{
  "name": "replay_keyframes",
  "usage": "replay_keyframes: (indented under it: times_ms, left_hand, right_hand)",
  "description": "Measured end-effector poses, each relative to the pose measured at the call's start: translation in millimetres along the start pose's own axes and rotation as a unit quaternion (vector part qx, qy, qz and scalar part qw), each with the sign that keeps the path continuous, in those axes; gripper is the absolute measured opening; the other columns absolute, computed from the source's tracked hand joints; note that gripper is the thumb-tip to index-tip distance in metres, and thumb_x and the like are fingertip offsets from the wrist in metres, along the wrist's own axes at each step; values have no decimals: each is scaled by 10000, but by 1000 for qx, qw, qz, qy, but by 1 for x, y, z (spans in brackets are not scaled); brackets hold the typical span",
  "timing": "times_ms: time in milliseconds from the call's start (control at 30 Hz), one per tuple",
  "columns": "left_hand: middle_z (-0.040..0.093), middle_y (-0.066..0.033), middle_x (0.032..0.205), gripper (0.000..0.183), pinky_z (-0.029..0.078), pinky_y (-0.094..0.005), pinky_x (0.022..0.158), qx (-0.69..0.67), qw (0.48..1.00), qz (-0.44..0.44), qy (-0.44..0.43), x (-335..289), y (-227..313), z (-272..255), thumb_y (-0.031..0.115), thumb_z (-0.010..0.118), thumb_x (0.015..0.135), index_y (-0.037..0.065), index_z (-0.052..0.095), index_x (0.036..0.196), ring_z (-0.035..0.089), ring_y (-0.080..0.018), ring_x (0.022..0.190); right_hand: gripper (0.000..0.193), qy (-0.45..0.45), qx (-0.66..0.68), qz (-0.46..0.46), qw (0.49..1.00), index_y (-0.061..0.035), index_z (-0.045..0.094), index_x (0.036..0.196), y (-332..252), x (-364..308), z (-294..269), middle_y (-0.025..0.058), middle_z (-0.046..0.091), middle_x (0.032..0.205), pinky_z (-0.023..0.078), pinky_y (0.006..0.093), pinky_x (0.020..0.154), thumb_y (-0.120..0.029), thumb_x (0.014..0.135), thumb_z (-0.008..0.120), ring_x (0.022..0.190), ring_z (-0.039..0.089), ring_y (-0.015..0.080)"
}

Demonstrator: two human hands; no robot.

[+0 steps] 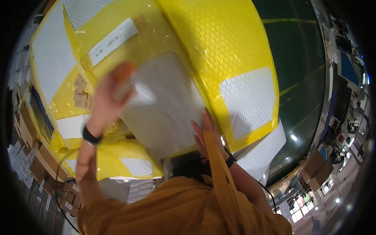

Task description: Cutting yellow plastic wrap and organizing mesh and foam sheets on a workstation table.

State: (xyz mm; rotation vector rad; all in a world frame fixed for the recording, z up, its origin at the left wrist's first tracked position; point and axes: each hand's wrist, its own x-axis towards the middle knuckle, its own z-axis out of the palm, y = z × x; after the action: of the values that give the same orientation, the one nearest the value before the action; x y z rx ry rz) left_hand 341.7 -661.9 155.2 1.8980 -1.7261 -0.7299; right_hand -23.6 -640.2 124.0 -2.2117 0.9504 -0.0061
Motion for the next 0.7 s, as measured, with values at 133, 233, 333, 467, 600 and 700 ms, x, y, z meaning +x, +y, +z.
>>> replay_keyframes:
  times_ms: [133, 233, 333, 467, 600, 700]
  left_hand:
    - [446, -122, 1496, 680, 294, -534, 1137, 140, 983, 38, -113, -71, 16, 74, 432, 715, 817, 187, 520, 1420, 403, -358, 1372]
    - [400, -105, 1534, 746, 269, -558, 1145, 190, 979, 9, -69, -71, 15, 101, 466, 697, 824, 236, 440, 1486, 357, -370, 1401]
    - [380, -91, 1549, 738, 269, -563, 1144, 212, 977, 4, -9, -66, 14, 114, 470, 686, 839, 252, 425, 1494, 347, -369, 1406]
    - [374, -98, 1552, 699, 262, -566, 1146, 250, 968, 17, 15, -67, 11, 117, 485, 667, 865, 234, 447, 1478, 341, -365, 1411]
    - [425, -156, 1504, 701, 354, -472, 1115, 120, 990, 24, 75, -80, 41, 104, 377, 727, 854, 169, 454, 1465, 420, -391, 1348]
    - [497, -244, 1395, 732, 410, -464, 1036, 4, 999, 22, -27, -108, 63, 92, 394, 743, 805, 100, 486, 1424, 505, -413, 1218]
  right_hand:
    - [586, 8, -1, -12, 1000, -58, 509, 1385, 1, -11, 3, 289, 372, 1483, 449, 484, 1030, -136, 836, 696, 1275, 492, 457]
    - [570, 68, 7, 25, 997, -33, 516, 1328, -10, -30, 6, 251, 512, 1350, 525, 472, 881, -217, 833, 730, 1105, 609, 429]
    - [563, -49, -27, 118, 991, -30, 522, 1253, -24, -46, -5, 205, 610, 1183, 545, 455, 715, -292, 814, 756, 932, 652, 414]
    - [577, -93, -29, 18, 995, -32, 536, 1220, -17, -62, 12, 174, 655, 1049, 520, 457, 785, -328, 784, 770, 949, 643, 401]
    - [564, -63, -115, -43, 990, -76, 590, 1192, -40, -62, 40, 138, 682, 994, 427, 488, 925, -333, 731, 789, 1030, 618, 374]
    - [493, -66, -110, -64, 990, -129, 648, 1168, -39, -70, 60, 105, 688, 994, 401, 485, 943, -293, 720, 767, 1044, 608, 346]
